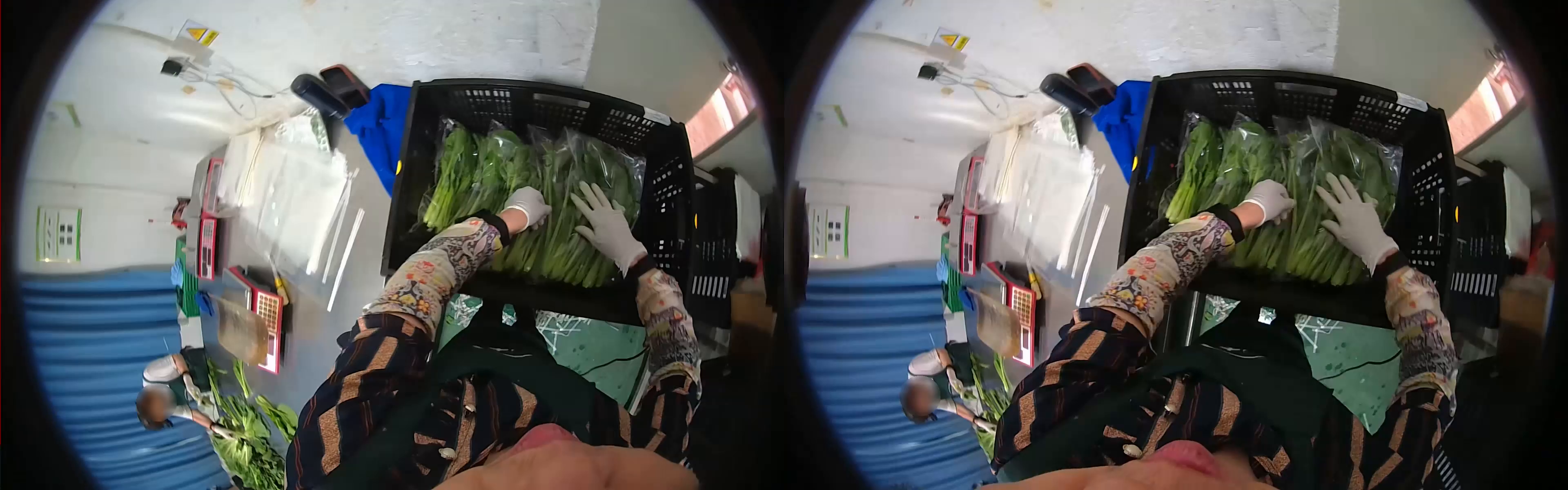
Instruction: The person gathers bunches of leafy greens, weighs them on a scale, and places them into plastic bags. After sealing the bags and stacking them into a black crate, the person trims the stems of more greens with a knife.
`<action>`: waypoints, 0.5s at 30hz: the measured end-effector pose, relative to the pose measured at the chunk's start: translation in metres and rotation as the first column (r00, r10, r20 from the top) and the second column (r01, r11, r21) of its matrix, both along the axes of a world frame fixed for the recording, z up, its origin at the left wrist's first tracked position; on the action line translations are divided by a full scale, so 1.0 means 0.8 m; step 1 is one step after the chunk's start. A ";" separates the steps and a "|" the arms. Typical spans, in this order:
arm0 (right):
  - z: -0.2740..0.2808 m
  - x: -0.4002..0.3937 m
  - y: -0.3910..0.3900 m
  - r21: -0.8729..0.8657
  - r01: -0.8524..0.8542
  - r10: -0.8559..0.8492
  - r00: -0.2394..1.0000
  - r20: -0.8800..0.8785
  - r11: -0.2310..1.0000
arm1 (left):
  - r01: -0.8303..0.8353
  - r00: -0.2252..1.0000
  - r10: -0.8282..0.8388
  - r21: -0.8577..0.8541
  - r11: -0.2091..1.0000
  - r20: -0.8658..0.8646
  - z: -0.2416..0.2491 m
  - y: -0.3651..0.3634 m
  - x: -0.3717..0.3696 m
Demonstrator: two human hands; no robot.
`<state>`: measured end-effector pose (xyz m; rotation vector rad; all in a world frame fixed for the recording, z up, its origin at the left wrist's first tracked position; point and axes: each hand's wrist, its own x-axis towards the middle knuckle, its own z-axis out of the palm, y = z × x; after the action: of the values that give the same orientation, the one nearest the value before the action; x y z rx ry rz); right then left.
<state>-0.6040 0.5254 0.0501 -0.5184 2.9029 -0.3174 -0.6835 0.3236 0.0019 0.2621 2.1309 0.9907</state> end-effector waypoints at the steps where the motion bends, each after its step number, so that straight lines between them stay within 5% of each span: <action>1: -0.023 -0.001 0.016 0.107 0.006 -0.017 0.995 0.101 0.994 | -0.123 0.992 0.118 0.185 0.975 0.035 -0.041 -0.001 0.001; 3: -0.040 -0.017 0.048 0.261 0.180 -0.249 0.932 0.264 0.948 | -0.233 0.960 0.255 0.181 0.956 -0.115 0.030 -0.011 0.023; 5: -0.059 -0.026 0.077 0.371 0.162 -0.214 0.972 0.101 0.914 | -0.114 0.844 0.199 0.197 0.974 -0.498 0.066 -0.039 0.045; 6: -0.072 -0.031 0.068 0.472 0.131 -0.148 0.989 0.000 0.872 | -0.167 0.842 0.309 0.331 0.929 -0.443 0.076 -0.061 0.063; 8: -0.066 -0.032 0.029 0.242 -0.032 0.108 0.945 -0.309 0.970 | -0.309 0.799 0.507 0.502 0.808 -0.323 0.111 -0.097 0.108; 9: -0.044 -0.032 -0.018 0.041 -0.173 0.178 0.945 -0.274 0.984 | -0.402 0.752 0.604 0.542 0.738 -0.265 0.129 -0.121 0.137; 11: -0.010 -0.020 -0.105 -0.110 -0.564 0.514 0.804 -0.298 0.818 | -0.518 0.643 0.720 0.544 0.660 -0.262 0.135 -0.165 0.188; 12: -0.009 -0.005 -0.142 -0.003 -0.703 0.661 0.670 -0.338 0.711 | -0.578 0.571 0.741 0.469 0.668 -0.352 0.129 -0.193 0.219; 14: -0.139 -0.090 -0.125 0.096 -0.823 0.828 0.560 -0.032 0.561 | -0.748 0.372 0.855 0.429 0.507 -0.363 0.089 -0.229 0.226; 15: -0.111 -0.074 -0.140 0.026 -0.709 0.701 0.702 0.129 0.705 | -0.807 0.254 0.879 0.411 0.423 -0.404 0.081 -0.258 0.277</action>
<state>-0.6632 0.4135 -0.0385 -1.4801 2.3473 -0.1085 -0.4616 0.1174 0.0664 -0.7956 2.8179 1.8544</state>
